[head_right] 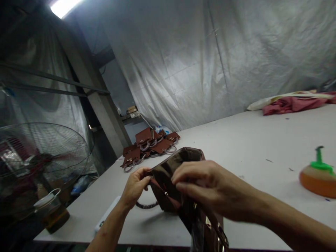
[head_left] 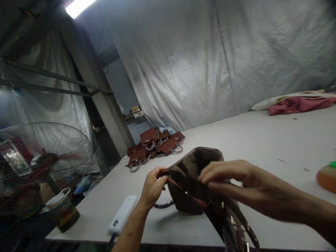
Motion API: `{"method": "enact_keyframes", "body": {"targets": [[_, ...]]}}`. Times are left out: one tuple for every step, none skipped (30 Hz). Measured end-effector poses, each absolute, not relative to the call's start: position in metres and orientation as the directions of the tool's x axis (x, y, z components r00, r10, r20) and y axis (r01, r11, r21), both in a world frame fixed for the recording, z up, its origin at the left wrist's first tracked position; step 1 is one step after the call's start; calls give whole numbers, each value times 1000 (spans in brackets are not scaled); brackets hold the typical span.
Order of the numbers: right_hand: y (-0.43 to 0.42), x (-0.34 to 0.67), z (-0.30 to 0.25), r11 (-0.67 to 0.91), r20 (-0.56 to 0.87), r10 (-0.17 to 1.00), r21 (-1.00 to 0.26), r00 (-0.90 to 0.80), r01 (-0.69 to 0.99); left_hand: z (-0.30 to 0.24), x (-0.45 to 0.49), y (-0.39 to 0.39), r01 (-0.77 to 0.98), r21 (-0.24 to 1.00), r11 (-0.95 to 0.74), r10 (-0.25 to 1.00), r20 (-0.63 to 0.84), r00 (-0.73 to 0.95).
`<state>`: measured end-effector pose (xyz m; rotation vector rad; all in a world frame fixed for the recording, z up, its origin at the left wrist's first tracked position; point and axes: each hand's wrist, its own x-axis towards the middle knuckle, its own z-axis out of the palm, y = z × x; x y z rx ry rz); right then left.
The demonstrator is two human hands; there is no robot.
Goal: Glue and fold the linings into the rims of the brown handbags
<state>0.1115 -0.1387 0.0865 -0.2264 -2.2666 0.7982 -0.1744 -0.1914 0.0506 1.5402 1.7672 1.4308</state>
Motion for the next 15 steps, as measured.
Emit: {"method": "enact_keyframes", "body": {"targets": [[-128,97,101,814,554,344,-578,-758,-53,50,-175,-191,479,867,-136,896,314,-315],[-117,82,111,859,561,311,-511,-768,-25,49,-175,-191,469,872,-141,897,313,-312],[-106,68,117,906,558,286,-421,-779,31,48,-175,-191,463,875,-143,898,311,-310],[-96,55,120,937,547,277,-337,-790,95,48,-175,-191,459,877,-144,900,309,-309],[-88,44,121,954,528,272,-259,-804,153,48,-174,-192,457,877,-146,900,309,-307],[-81,36,120,959,506,279,-198,-816,205,48,-174,-192,455,878,-148,900,310,-307],[-75,29,118,958,482,288,-155,-828,243,49,-174,-193,450,880,-151,899,311,-307],[-71,25,116,955,461,297,-126,-836,270,49,-173,-193,441,884,-155,899,312,-309],[-69,21,114,951,445,305,-107,-842,288,50,-172,-193,428,889,-160,899,311,-310],[-67,19,113,950,433,309,-95,-847,298,51,-171,-194,413,896,-166,900,309,-309],[-65,16,113,949,428,309,-85,-849,303,52,-170,-194,395,903,-170,901,304,-308],[-64,15,112,949,428,309,-79,-849,306,53,-169,-194,377,910,-171,904,297,-308],[-63,13,112,949,430,308,-76,-848,306,54,-168,-194,360,917,-171,905,290,-310],[-62,11,112,950,432,306,-75,-848,304,55,-167,-194,345,924,-167,907,281,-314],[-61,10,112,951,432,302,-76,-849,300,56,-166,-194,332,929,-162,907,273,-319]]}}
